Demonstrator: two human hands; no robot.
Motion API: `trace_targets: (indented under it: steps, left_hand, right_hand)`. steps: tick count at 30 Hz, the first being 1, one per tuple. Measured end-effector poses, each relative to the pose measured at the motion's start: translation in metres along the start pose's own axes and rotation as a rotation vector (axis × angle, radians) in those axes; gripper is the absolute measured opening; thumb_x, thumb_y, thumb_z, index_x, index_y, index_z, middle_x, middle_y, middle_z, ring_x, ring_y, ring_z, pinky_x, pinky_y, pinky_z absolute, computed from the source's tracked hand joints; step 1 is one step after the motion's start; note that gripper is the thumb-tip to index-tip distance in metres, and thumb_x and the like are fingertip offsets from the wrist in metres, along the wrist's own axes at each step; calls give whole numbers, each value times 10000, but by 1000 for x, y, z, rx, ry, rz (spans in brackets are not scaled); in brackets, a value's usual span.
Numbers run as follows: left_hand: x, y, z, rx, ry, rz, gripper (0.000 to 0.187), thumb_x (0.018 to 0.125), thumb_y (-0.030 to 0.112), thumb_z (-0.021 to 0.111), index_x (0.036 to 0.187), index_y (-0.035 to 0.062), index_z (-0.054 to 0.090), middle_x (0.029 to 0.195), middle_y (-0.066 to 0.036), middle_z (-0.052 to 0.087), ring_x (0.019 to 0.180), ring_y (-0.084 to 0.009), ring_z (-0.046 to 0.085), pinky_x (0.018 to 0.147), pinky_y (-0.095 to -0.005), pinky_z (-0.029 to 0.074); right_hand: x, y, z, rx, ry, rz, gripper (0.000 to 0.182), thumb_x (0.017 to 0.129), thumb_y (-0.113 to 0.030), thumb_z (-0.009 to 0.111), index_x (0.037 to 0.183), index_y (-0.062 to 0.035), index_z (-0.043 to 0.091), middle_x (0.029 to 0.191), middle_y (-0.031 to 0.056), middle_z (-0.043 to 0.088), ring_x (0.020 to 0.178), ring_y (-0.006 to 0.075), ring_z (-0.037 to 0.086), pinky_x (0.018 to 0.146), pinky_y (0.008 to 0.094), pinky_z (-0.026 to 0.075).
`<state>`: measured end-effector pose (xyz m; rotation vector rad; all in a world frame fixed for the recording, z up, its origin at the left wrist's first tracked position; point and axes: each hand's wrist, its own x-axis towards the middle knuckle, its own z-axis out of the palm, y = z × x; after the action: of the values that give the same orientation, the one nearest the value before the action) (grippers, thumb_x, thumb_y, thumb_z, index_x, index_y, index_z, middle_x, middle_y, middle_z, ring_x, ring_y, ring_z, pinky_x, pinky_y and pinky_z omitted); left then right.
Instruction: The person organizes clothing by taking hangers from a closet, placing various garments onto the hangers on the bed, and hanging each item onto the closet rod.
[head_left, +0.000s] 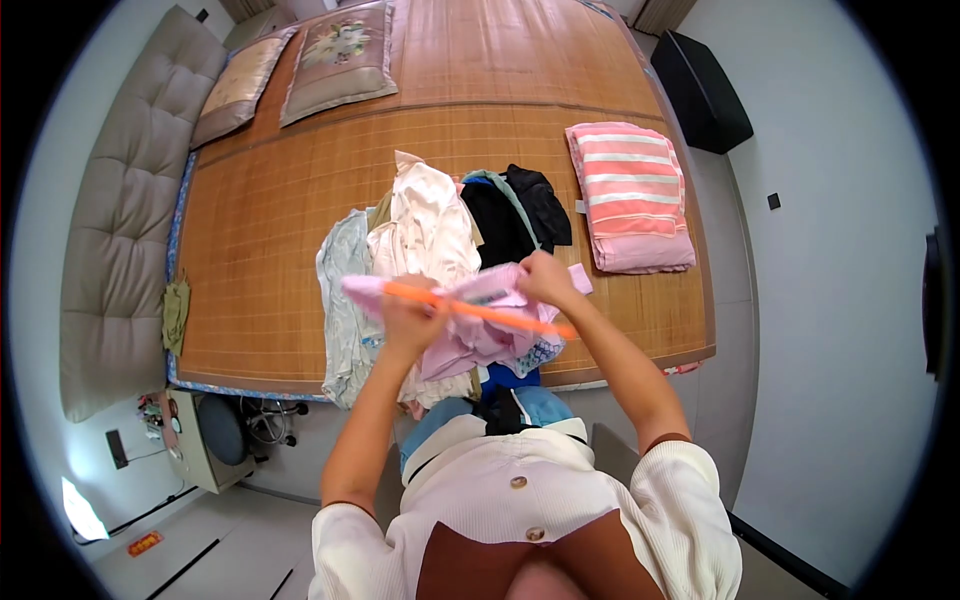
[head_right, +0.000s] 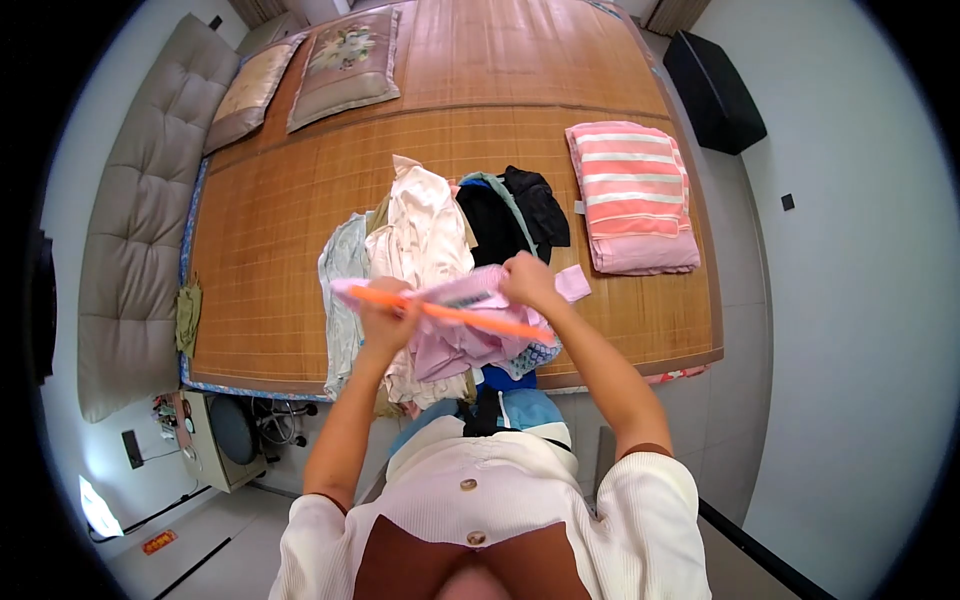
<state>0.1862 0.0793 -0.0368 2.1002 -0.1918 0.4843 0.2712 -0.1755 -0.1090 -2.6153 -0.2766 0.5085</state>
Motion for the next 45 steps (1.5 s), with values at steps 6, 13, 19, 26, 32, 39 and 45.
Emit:
trace_targets:
  steps: [6,13,19,26,32,39,45]
  left_hand:
    - [16,-25,-16,43,344,-291,270,913,237,630,784,2,606,665,-156,586,619,-285,583,594,-411,437]
    - [32,-19,-28,267,332,-325,323,911,297,612,770,7,599,695,-184,586,617,-358,574,572,-435,424]
    - [33,1,-17,436,175,-125,300,873,295,641,752,24,597,684,-159,585,632,-346,586,584,-438,441]
    - [59,18,2,389,270,-165,329,889,320,635,744,27,592,690,-159,596,634,-338,599,587,-422,443]
    - [59,15,-13,298,245,-152,341,875,336,650,731,35,578,677,-153,591,616,-338,593,573,-419,447]
    - [57,32,-34,246,210,-13,364,886,362,662,754,30,593,650,-163,562,578,-325,573,542,-402,427]
    - [42,-14,-96,340,297,116,367,993,349,450,793,77,595,696,-151,563,655,-367,567,564,-462,420]
  right_hand:
    - [-20,-25,-64,933,94,4,109,812,-32,684,902,24,706,716,-4,633,607,54,555,541,212,451]
    - [-24,-32,-89,824,173,-116,143,801,-13,628,923,15,697,685,-4,611,600,51,533,532,218,435]
    - [-31,-66,-103,533,430,-112,203,780,-50,620,962,14,683,730,103,631,624,177,590,594,305,477]
    - [-64,-132,-50,404,527,-455,288,817,-101,630,1088,-5,637,948,193,648,819,352,647,732,430,512]
    - [-45,-131,-79,-108,819,-629,209,765,-206,705,904,-79,612,931,82,579,929,273,556,789,421,434]
    - [-30,-165,-66,-157,702,-792,192,799,-136,639,967,-65,581,809,67,555,761,242,572,676,364,454]
    - [-21,-194,-64,-56,752,-818,187,797,-123,615,979,-89,590,792,83,561,739,260,587,633,375,464]
